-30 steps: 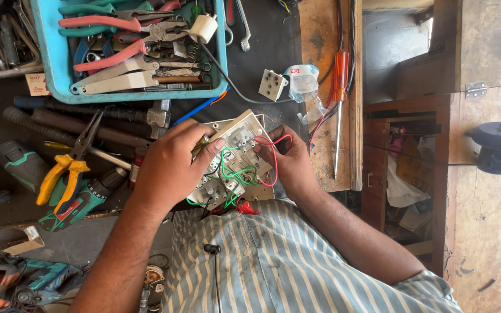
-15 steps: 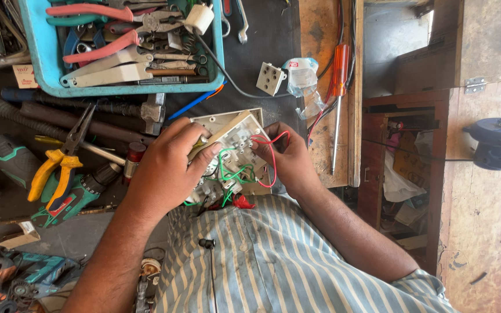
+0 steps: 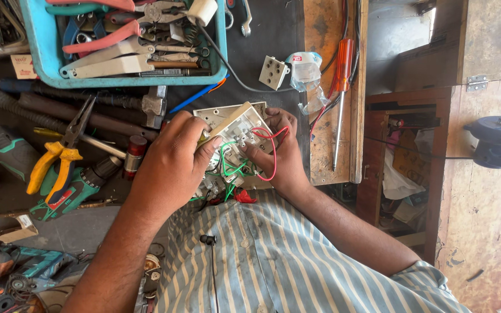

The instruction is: The person wires an electrical switchboard at a workbench, connecting green and red wires to the terminals of a white socket panel and fitting components into its back casing. They briefly reach under the bench for a part, then press the front plate onto the board and test the switches and sockets by hand.

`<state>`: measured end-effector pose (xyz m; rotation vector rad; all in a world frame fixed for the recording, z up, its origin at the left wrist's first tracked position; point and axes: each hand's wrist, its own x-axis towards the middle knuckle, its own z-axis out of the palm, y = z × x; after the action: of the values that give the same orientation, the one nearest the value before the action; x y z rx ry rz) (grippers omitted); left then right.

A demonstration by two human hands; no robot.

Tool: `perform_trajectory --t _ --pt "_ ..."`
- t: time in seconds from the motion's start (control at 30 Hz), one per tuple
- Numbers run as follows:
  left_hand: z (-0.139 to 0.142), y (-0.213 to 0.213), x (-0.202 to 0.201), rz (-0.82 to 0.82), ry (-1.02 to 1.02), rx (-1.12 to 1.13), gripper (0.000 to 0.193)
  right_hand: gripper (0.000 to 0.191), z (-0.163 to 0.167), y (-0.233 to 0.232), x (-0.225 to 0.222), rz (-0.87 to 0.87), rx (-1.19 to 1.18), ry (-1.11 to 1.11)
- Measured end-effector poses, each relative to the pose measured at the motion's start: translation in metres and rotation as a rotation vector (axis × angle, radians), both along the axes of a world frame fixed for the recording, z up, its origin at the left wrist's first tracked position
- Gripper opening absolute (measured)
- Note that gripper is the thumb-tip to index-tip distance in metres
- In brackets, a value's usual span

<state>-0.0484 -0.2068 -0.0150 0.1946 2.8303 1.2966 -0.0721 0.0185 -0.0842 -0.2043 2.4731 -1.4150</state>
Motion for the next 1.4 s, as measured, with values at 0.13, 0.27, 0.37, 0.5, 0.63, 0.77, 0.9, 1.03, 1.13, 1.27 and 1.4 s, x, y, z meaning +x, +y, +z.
perform_trajectory --t 0.13,0.27,0.37,0.5,0.63,0.77,0.9,1.03,1.13,1.27,1.4 --pt "-0.002 0.0 -0.001 0.003 0.004 -0.01 0.024 0.061 -0.006 0.001 0.0 0.021 0.014 0.05" --pt "-0.003 0.0 -0.001 0.011 -0.004 -0.003 0.022 0.057 -0.01 0.002 0.001 0.005 -0.006 0.055" --pt "-0.003 0.001 0.0 0.005 0.003 0.001 0.022 0.061 -0.011 0.001 0.002 -0.035 -0.034 0.048" --pt "-0.002 0.0 -0.001 -0.023 0.024 -0.007 0.024 0.058 -0.007 0.002 0.002 -0.04 -0.051 -0.005" --pt "0.001 -0.001 -0.001 -0.063 0.024 0.002 0.024 0.058 0.008 0.009 -0.001 -0.011 -0.057 0.076" --pt "0.001 0.0 -0.002 -0.059 0.048 -0.033 0.026 0.053 0.025 0.024 -0.013 0.093 0.027 0.001" --pt "-0.001 -0.002 -0.003 -0.088 0.109 -0.05 0.027 0.049 0.032 0.021 -0.017 0.115 0.157 0.053" --pt "-0.002 0.0 0.004 -0.128 0.057 0.042 0.025 0.045 0.037 0.011 -0.004 0.073 0.271 0.245" --pt "-0.001 0.004 0.008 -0.163 0.076 0.083 0.027 0.032 0.038 0.013 -0.007 0.05 0.294 0.201" --pt "0.002 -0.007 0.013 -0.08 0.069 0.079 0.028 0.034 0.038 0.025 -0.012 0.148 0.085 0.203" --pt "0.002 -0.021 0.017 -0.069 0.044 0.141 0.024 0.033 0.035 0.056 -0.025 0.221 -0.383 -0.049"
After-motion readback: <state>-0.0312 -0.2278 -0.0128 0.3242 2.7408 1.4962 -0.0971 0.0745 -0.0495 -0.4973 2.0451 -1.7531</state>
